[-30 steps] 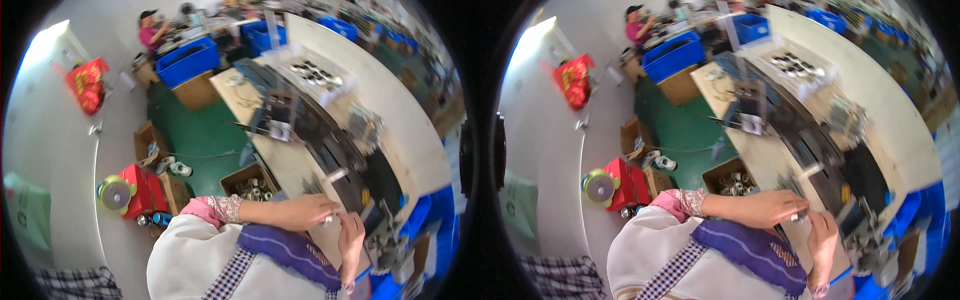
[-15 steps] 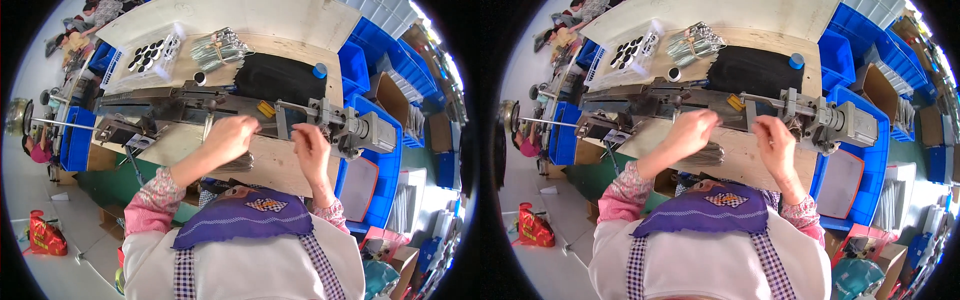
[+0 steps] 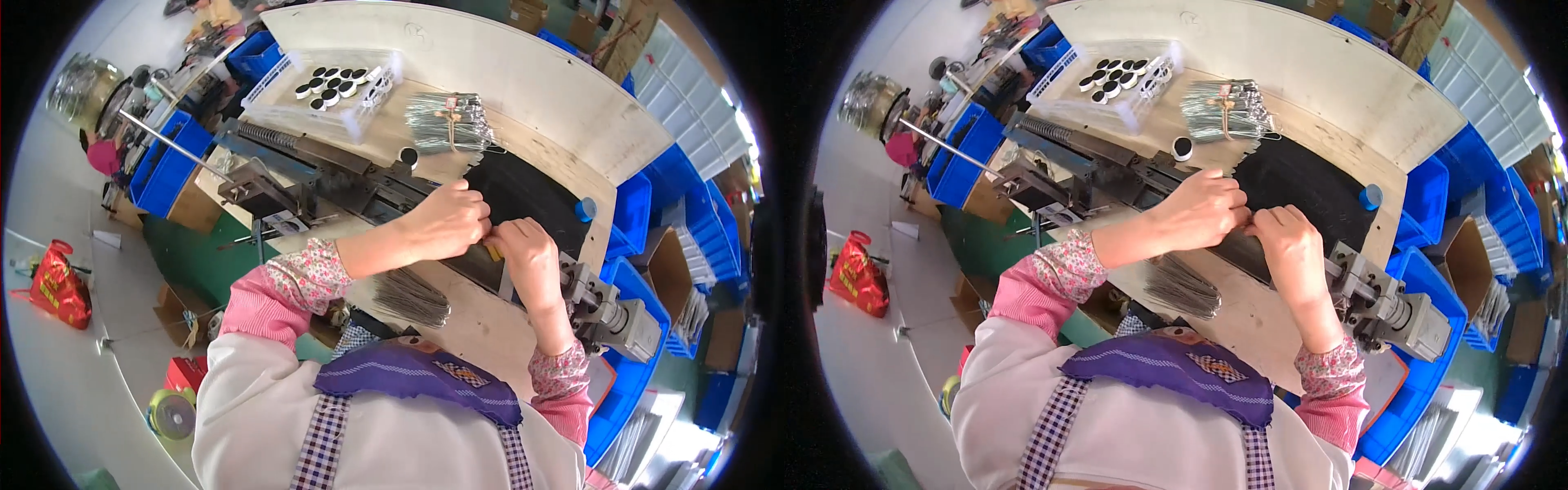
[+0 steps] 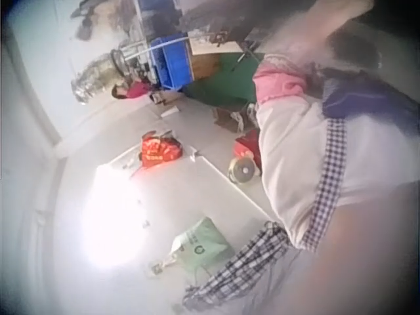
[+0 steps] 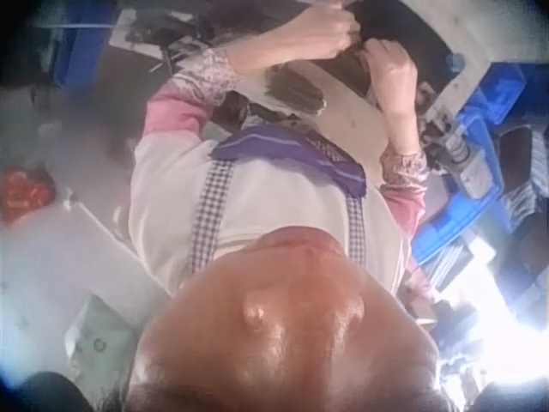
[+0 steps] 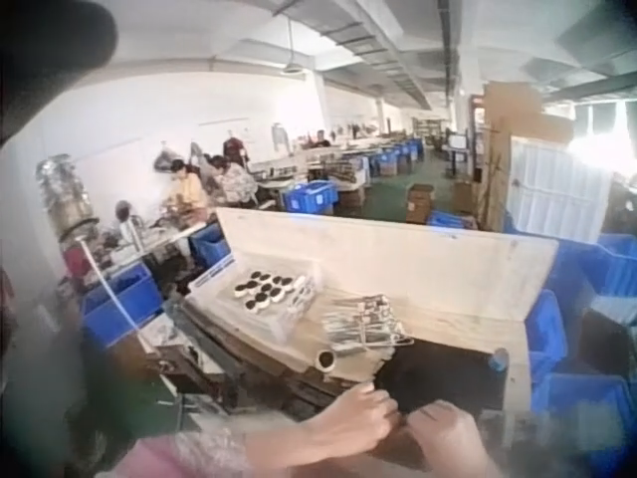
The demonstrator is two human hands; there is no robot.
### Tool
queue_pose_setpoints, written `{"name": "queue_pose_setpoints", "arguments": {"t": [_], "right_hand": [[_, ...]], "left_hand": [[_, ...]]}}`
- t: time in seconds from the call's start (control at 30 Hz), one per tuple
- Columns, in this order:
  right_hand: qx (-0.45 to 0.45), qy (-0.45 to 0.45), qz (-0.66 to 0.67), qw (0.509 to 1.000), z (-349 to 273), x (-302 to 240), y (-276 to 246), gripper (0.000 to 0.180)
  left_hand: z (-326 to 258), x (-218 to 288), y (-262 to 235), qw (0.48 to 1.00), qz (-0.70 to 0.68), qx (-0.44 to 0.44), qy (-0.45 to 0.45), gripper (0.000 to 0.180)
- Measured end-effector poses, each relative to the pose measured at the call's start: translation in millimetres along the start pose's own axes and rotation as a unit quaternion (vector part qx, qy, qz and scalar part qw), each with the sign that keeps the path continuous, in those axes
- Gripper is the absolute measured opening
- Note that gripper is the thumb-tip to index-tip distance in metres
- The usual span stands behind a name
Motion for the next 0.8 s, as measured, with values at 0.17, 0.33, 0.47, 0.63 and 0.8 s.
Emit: {"name": "queue_pose_setpoints", "arguments": {"t": [0.17,0.33,0.47,0.63,0.8], "right_hand": [[0.014,0.007,0.105,0.994,11,10,20,0.007],[0.027,0.074,0.165,0.983,14,15,32,0.007],[-0.019,0.051,0.167,0.984,18,14,51,0.01],[-0.049,0.066,0.193,0.978,16,16,59,0.009],[-0.068,0.091,0.179,0.977,20,14,66,0.008]], "left_hand": [[-10,-16,-9,0.989,0.081,0.12,0.023,0.003],[-48,-11,-28,0.901,0.055,0.396,-0.167,0.025],[-86,63,20,0.482,-0.616,0.118,-0.612,0.032],[-126,34,51,-0.062,-0.817,0.143,-0.554,0.039],[-84,5,-25,0.063,-0.893,0.094,-0.436,0.041]]}}
Point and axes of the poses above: each hand's wrist, its own z-axis towards the middle knuckle, its own y-axis out of the palm, x = y × z, the point moved 2 cm from there along z, towards the middle knuckle, and after that the axes turned 15 degrees about x, right-handed, at the moved point
